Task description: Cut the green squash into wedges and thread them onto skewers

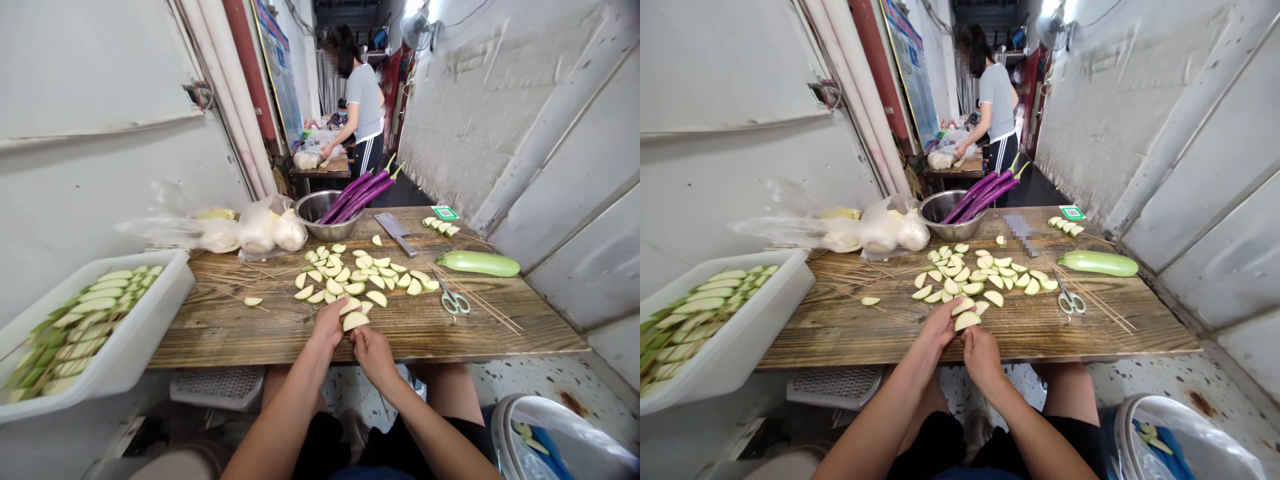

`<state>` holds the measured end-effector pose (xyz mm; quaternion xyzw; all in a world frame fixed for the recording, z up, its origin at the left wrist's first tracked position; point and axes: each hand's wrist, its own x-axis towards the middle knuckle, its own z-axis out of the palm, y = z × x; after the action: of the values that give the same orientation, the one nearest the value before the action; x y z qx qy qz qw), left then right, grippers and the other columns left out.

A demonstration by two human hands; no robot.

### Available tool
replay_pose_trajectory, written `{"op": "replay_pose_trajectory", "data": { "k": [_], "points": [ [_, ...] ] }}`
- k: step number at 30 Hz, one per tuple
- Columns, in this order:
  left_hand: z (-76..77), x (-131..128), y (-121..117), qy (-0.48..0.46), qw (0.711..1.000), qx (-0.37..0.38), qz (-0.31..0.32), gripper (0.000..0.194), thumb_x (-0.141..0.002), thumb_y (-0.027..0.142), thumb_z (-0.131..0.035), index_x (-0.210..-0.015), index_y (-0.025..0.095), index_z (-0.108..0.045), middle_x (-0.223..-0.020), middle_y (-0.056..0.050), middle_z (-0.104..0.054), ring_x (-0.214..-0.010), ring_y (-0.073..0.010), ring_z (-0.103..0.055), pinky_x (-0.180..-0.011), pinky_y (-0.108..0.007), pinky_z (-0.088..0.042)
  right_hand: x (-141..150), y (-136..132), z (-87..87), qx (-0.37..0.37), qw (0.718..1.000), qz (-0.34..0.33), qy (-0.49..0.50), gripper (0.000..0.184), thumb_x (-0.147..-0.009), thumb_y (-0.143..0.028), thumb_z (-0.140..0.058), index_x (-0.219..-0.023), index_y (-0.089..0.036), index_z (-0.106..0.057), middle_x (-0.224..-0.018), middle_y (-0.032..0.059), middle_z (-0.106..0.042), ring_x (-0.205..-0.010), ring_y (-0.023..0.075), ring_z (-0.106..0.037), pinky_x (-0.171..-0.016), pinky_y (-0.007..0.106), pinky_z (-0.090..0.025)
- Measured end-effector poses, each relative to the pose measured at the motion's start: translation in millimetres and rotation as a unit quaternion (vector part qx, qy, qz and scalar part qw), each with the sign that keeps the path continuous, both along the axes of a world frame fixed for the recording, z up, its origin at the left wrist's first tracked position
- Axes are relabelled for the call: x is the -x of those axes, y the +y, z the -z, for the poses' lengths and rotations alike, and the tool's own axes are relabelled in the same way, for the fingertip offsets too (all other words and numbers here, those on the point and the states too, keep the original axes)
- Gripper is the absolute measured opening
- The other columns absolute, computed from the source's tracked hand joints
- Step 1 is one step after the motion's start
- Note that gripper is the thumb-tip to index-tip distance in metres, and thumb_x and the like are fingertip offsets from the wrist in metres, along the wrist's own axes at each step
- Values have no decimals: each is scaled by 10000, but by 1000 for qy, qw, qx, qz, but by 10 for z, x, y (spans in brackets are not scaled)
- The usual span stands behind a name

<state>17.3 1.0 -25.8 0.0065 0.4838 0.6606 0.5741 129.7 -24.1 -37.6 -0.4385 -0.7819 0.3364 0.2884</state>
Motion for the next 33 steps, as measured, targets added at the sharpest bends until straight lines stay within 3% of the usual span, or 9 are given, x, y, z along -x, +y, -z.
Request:
{"op": "replay_pose_trajectory", "data": {
  "k": [11,14,17,19,22,24,27,33],
  "points": [
    [-84,-91,-52,33,999,0,-14,22,-744,81,-565,-751,78,-586,-669,-77,-651,-589,-177,-645,-609,-304,-547,-8,10,-1,9,999,2,36,274,-816,-183,-337,-651,-164,-554,-535,9,-541,-496,120,-487,-523,209,-339],
    [-154,-45,-111,77,995,-43,37,196,-760,262,-603,-845,85,-618,-773,-111,-671,-667,-188,-651,-644,-314,-538,-213,52,-7,11,998,8,57,288,-840,-237,-334,-672,-167,-558,-532,0,-530,-489,118,-475,-509,210,-338],
    [-244,-5,-90,217,973,-73,39,247,-719,289,-645,-904,126,-638,-867,-102,-678,-767,-182,-642,-738,-306,-509,-590,135,8,19,994,45,100,298,-865,-315,-332,-753,-162,-561,-493,-21,-477,-455,117,-438,-470,213,-328],
    [-275,-28,-10,322,940,-98,59,198,-661,191,-688,-855,161,-666,-901,-82,-678,-858,-182,-620,-827,-286,-464,-852,184,27,33,987,86,132,305,-871,-364,-345,-779,-163,-555,-461,-44,-420,-420,110,-399,-439,214,-309],
    [-249,-128,163,419,883,-122,173,242,-583,74,-704,-777,218,-688,-950,-66,-668,-1027,-220,-546,-952,-304,-361,-1131,202,54,55,979,113,157,309,-869,-397,-363,-764,-167,-541,-453,-56,-390,-407,101,-372,-427,213,-298],
    [-201,-189,284,463,847,-124,230,324,-543,14,-698,-775,240,-687,-956,-66,-662,-1101,-244,-489,-1000,-328,-291,-1224,176,75,69,977,112,170,310,-866,-408,-369,-748,-170,-530,-455,-58,-383,-407,98,-361,-417,211,-289],
    [-146,-205,450,540,790,-122,265,382,-508,-19,-690,-789,239,-681,-906,-73,-658,-1104,-256,-471,-1001,-325,-258,-1283,125,114,87,974,102,182,306,-866,-414,-374,-756,-172,-526,-459,-61,-378,-409,97,-354,-414,209,-285],
    [-212,-133,681,709,601,-84,359,224,-497,126,-730,-680,227,-651,-753,-29,-625,-864,-230,-530,-836,-305,-359,-1318,92,134,78,976,100,179,311,-871,-412,-369,-757,-179,-541,-467,-54,-398,-430,108,-388,-458,217,-322]
  ]
}}
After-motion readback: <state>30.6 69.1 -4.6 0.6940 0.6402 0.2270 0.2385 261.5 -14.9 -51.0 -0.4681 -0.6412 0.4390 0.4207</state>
